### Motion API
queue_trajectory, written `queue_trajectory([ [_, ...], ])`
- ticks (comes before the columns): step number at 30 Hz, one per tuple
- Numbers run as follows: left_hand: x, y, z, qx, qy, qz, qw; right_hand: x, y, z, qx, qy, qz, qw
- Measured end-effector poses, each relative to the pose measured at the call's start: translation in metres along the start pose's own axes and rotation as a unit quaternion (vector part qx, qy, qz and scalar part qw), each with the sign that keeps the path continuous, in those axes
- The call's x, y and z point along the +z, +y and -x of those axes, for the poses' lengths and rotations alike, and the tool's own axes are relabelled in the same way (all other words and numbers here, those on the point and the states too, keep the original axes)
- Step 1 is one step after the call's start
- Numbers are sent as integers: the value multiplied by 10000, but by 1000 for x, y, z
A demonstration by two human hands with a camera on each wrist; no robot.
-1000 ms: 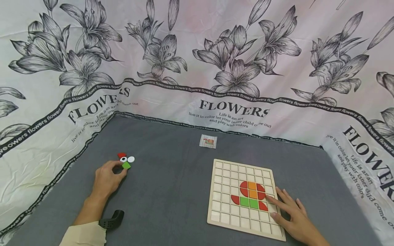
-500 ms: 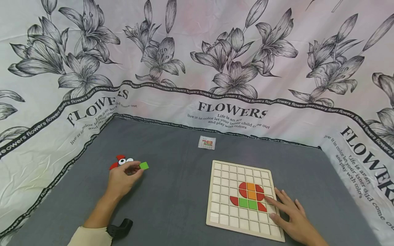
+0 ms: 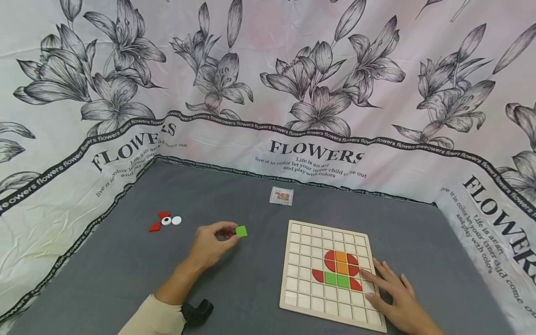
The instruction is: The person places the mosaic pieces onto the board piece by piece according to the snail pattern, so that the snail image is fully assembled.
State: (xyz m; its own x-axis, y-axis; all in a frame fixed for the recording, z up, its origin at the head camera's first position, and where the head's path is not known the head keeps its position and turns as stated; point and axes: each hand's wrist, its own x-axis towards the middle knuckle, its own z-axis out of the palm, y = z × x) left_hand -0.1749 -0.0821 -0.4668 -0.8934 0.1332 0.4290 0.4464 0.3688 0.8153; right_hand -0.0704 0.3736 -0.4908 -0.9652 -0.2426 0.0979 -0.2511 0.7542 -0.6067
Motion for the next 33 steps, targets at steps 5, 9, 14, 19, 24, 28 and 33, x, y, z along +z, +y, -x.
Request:
queue_trajectory([
  [5,27,9,-2,26,-342,295,9990,0,0,0,22,-6,39,10000],
  [9,47,16,-3,88,-632,443,9970,0,0,0,4,-14,46,10000],
  [14,68,21,-4,115,-1028,620,9927,1,2,-1,-4,-28,17,10000],
  [19,88,26,-4,39,-1410,900,9859,0,3,-1,66,-67,-11,10000],
  [24,108,31,-5,19,-1763,894,9803,1,2,-1,109,-45,60,9999],
  [28,122,36,-5,0,-2025,594,9775,1,2,-1,37,17,98,9999],
  [33,135,40,-7,-18,-2076,227,9779,1,1,-1,0,47,50,10000],
])
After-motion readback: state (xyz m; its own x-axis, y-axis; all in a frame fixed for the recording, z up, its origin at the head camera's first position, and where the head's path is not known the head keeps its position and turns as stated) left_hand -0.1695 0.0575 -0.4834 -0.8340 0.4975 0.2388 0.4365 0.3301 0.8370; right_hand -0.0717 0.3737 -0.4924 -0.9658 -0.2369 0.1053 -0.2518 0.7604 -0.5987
